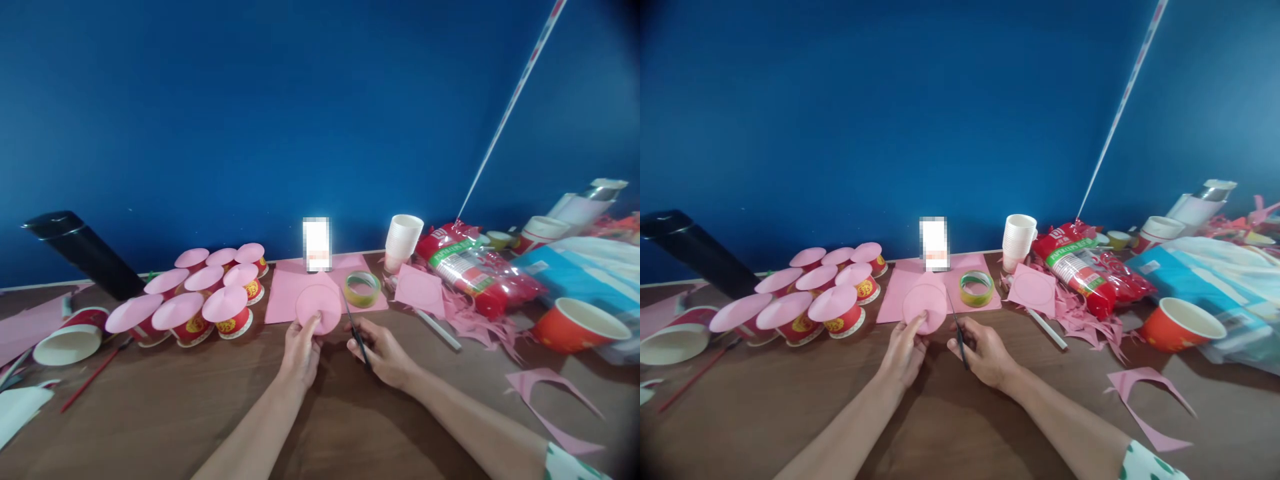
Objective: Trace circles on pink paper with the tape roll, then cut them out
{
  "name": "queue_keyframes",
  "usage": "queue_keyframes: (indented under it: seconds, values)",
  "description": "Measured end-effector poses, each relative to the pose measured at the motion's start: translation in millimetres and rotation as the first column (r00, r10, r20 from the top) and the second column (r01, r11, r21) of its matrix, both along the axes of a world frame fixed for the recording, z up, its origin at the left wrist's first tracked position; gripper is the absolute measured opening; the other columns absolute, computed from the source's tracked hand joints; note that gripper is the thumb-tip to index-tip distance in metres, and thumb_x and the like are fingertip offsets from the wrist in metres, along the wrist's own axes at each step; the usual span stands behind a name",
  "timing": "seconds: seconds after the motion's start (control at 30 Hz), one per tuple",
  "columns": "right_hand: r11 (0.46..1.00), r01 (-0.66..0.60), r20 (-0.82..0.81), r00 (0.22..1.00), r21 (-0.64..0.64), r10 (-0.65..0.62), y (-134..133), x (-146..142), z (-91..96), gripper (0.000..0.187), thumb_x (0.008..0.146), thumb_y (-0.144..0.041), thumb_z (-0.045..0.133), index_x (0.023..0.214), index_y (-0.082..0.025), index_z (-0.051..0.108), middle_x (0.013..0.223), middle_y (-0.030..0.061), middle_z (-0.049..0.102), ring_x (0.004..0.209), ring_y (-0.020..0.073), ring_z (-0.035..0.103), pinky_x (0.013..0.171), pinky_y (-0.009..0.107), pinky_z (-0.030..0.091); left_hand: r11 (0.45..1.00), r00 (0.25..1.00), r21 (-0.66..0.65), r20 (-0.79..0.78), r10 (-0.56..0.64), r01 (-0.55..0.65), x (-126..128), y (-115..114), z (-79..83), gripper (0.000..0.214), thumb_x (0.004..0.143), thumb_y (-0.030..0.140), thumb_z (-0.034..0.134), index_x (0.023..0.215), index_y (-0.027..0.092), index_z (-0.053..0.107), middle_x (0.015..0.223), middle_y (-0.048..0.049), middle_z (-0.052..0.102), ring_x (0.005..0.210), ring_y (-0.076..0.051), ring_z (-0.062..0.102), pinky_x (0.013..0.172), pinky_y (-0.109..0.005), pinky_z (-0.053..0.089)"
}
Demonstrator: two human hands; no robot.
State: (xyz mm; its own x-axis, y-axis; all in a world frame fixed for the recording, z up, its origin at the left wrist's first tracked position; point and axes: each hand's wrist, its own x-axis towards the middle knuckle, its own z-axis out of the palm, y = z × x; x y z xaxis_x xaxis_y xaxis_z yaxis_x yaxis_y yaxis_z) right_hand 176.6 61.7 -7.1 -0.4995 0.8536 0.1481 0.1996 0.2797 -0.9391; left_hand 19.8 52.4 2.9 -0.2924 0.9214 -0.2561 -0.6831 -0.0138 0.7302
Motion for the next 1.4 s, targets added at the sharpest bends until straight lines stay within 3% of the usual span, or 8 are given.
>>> queue_keyframes:
  seconds: [0.43,1.0,1.4]
  values:
    - [1.000,0.005,0.024,1.000,0.022,-0.005,0.7,0.1,-0.1,0.023,0.083,-0.032,0.053,0.100,-0.016,0.052,0.065,-0.0025,0.049,0.057,0.0106,0.044,0.050,0.021,0.034,0.999,0.999,-0.010,-0.034,-0.032,0.032,0.3,0.6,-2.1,0.022,0.060,0.020,0.074,0.077,0.013,0.063,0.070,-0.0030,0.069,0.061,-0.012,0.063,0.057,-0.019,0.049]
    - [0.997,0.025,0.065,0.997,0.074,-0.030,1.0,0.3,0.5,0.016,0.085,-0.033,0.049,0.085,-0.017,0.051,0.065,-0.0024,0.048,0.058,0.0106,0.045,0.051,0.021,0.034,0.999,0.998,0.026,-0.047,-0.045,0.047,0.8,-0.7,-3.2,0.029,0.059,0.022,0.075,0.081,0.010,0.063,0.071,-0.0061,0.069,0.062,-0.014,0.063,0.056,-0.021,0.047]
    - [0.999,0.018,0.047,0.999,0.037,-0.019,1.0,-0.7,3.0,0.019,0.083,-0.036,0.053,0.085,-0.017,0.050,0.065,-0.0025,0.047,0.058,0.0107,0.044,0.051,0.021,0.034,0.996,0.995,0.031,-0.063,-0.076,0.078,0.9,-1.8,-1.0,0.034,0.059,0.025,0.075,0.087,0.010,0.064,0.071,-0.0064,0.069,0.066,-0.017,0.065,0.062,-0.025,0.049]
